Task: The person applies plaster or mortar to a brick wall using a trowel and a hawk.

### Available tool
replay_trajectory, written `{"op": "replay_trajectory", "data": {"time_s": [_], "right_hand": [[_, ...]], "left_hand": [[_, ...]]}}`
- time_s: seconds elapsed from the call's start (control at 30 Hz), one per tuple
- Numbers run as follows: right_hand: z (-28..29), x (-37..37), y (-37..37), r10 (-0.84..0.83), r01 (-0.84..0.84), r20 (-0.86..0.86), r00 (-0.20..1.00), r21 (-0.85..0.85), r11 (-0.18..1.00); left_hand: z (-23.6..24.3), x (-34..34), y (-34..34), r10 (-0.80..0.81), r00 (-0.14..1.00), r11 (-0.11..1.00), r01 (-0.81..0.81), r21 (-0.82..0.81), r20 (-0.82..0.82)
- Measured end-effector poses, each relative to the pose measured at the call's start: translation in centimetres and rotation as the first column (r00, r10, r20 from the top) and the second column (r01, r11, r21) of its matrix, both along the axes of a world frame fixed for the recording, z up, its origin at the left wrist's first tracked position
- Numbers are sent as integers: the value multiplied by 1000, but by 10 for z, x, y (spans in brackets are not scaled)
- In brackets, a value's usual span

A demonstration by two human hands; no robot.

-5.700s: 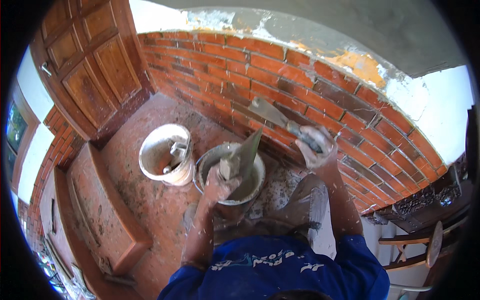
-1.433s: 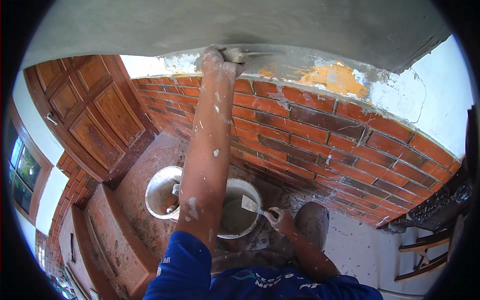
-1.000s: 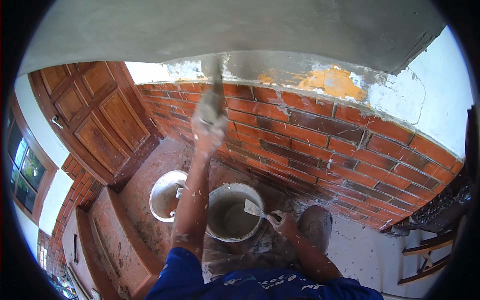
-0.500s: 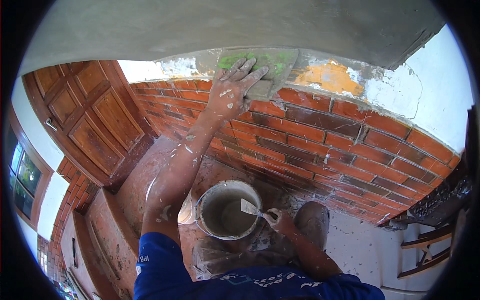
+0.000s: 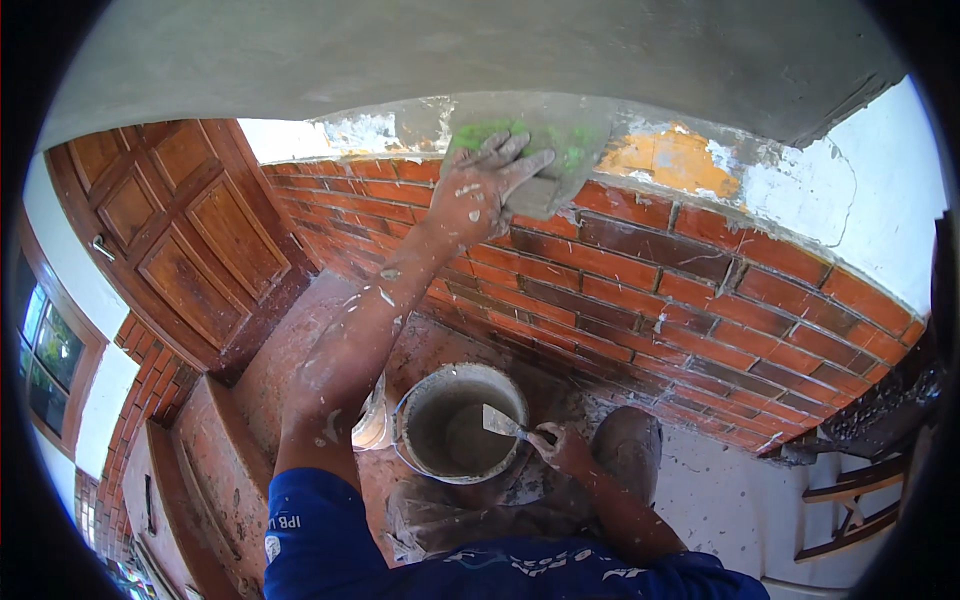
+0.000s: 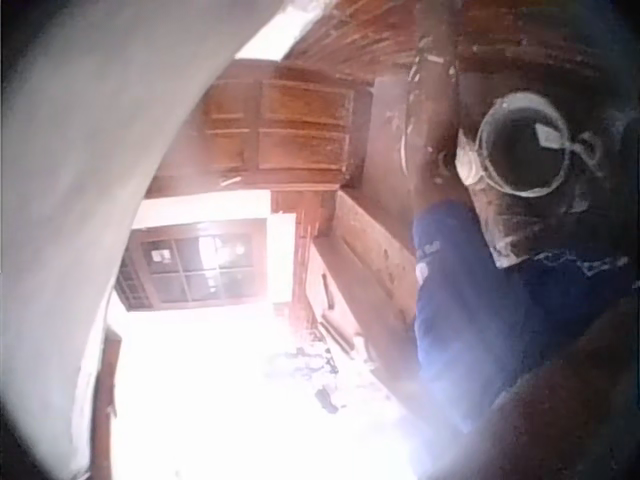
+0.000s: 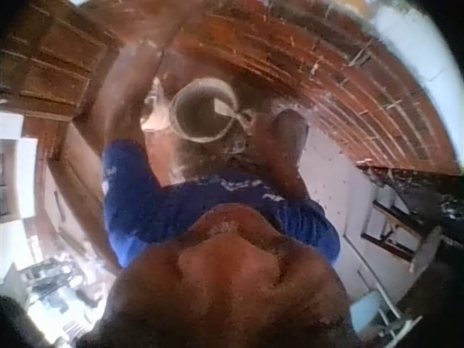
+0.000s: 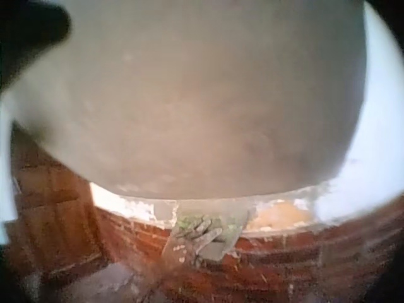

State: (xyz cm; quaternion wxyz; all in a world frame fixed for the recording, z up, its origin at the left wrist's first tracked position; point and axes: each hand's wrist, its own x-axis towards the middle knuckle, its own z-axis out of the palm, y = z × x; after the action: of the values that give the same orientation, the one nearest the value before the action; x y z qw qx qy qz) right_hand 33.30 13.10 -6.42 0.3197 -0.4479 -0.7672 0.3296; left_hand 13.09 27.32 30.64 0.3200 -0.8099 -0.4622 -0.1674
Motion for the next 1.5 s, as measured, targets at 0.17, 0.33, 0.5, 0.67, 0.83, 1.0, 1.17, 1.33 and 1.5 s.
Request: {"op": "replay_trajectory", "data": {"time_s": [0.17, 0.33, 0.5, 0.67, 0.83, 1.0, 1.17, 1.33, 1.5], "right_hand": [[4, -8, 7, 37, -35, -41, 998, 33, 999], [12, -6, -4, 7, -7, -38, 999, 0, 1000], [5, -1, 1, 11, -10, -63, 998, 17, 1000], [-3, -1, 5, 31, -32, -62, 998, -12, 999], [3, 0, 7, 58, -63, -122, 991, -37, 997], [13, 1, 1, 43, -48, -105, 994, -42, 998], [12, 3, -1, 32, -37, -118, 993, -41, 998], [12, -3, 5, 70, -71, -9, 997, -91, 993], [15, -4, 2, 73, -77, -44, 996, -94, 993]], "left_hand": [[-22, 2, -28, -26, 999, 995, 29, -97, 36], [7, 25, -25, -144, 973, 988, 151, -27, 183], [18, 47, -17, -73, 992, 997, 71, 24, 102], [-19, 55, -23, -67, 996, 997, 69, -23, 56], [-12, 40, -30, -108, 992, 993, 112, -47, 71], [24, 27, -17, -78, 996, 993, 75, 86, 38], [14, 28, -12, -49, 999, 997, 48, 61, 6], [-22, 23, -22, -109, 993, 980, 114, -163, 38], [6, 8, -12, -88, 992, 996, 86, 31, 86]]}}
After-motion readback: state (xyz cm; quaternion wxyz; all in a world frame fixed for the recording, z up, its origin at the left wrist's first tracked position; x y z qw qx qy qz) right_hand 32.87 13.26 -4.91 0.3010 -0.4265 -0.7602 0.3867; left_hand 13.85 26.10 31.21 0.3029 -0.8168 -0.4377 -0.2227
